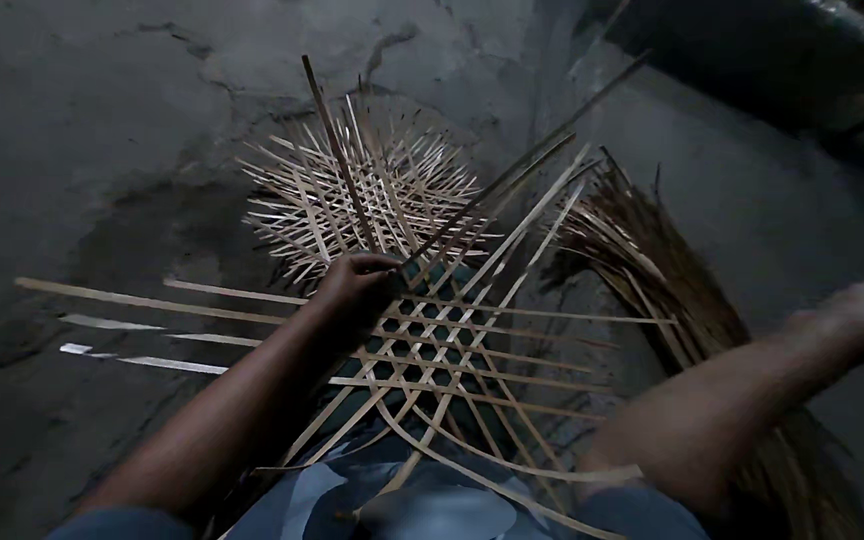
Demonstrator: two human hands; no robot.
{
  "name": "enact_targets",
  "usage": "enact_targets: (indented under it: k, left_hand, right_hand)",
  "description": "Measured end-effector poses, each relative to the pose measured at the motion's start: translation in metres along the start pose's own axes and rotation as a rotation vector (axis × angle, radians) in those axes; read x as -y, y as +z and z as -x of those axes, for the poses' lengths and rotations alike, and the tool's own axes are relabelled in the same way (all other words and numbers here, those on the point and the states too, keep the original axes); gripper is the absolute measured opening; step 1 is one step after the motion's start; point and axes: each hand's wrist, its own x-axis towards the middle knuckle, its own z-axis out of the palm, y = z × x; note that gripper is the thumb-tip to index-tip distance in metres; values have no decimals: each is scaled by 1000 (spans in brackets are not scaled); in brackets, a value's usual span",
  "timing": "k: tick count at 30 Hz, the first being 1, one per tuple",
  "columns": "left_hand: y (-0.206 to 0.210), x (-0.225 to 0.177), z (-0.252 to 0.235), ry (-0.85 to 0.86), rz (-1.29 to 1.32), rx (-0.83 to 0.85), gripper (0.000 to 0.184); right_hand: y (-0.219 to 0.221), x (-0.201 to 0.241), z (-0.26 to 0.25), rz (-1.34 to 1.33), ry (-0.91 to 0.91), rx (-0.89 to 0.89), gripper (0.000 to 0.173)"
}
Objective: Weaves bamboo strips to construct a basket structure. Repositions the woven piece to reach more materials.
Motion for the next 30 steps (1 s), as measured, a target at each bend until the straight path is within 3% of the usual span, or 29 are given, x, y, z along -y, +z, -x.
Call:
enact_targets:
  k: [2, 3, 4, 6, 7, 9, 11, 13, 16, 20, 24, 26, 27, 29, 30]
  left_hand:
    - [2, 0, -1, -14, -1, -2, 21]
    - [2, 2, -1, -5, -6, -2, 21]
    - [3, 2, -1, 6, -6, -6, 21]
    - [2, 5, 0, 54, 16, -15, 21]
    - [1, 7, 2, 83, 16, -18, 22]
    - [-1, 6, 8, 145, 3, -27, 21]
    - [-3, 2, 14, 190, -19, -48, 21]
    - [-5, 3, 17, 207, -58, -70, 21]
    - [-8, 10, 17, 201, -77, -95, 22]
    - [-8, 8, 14, 174, -42, -80, 22]
    - [-7, 4, 15, 85, 26, -59, 22]
    - [-8, 2, 15, 82, 45, -47, 22]
    - [-9, 3, 15, 86, 49, -48, 22]
    - [-10, 6, 14, 113, 52, -60, 21]
    - [-9, 7, 14, 129, 50, -64, 21]
  right_hand:
    - [3, 4, 27, 275, 159, 221, 52]
    - [20, 3, 45, 268, 200, 285, 53]
    - [43, 0, 68, 172, 223, 341, 46]
    - [101, 12, 120, -199, 415, 622, 29]
    - [130, 23, 144, -355, 562, 822, 29]
    - [179, 46, 186, -317, 749, 1108, 36]
    - [211, 59, 212, -188, 718, 1199, 35]
    - [226, 60, 224, -347, 726, 1264, 26]
    - [227, 61, 221, -543, 828, 1486, 39]
    - [225, 59, 221, -461, 848, 1478, 54]
    - [216, 53, 223, -571, 876, 1421, 37]
    - [212, 55, 234, -616, 943, 1150, 19]
    - [210, 59, 242, -635, 996, 969, 19]
    - [213, 70, 254, -643, 1042, 704, 40]
    - [213, 75, 256, -616, 1010, 666, 42]
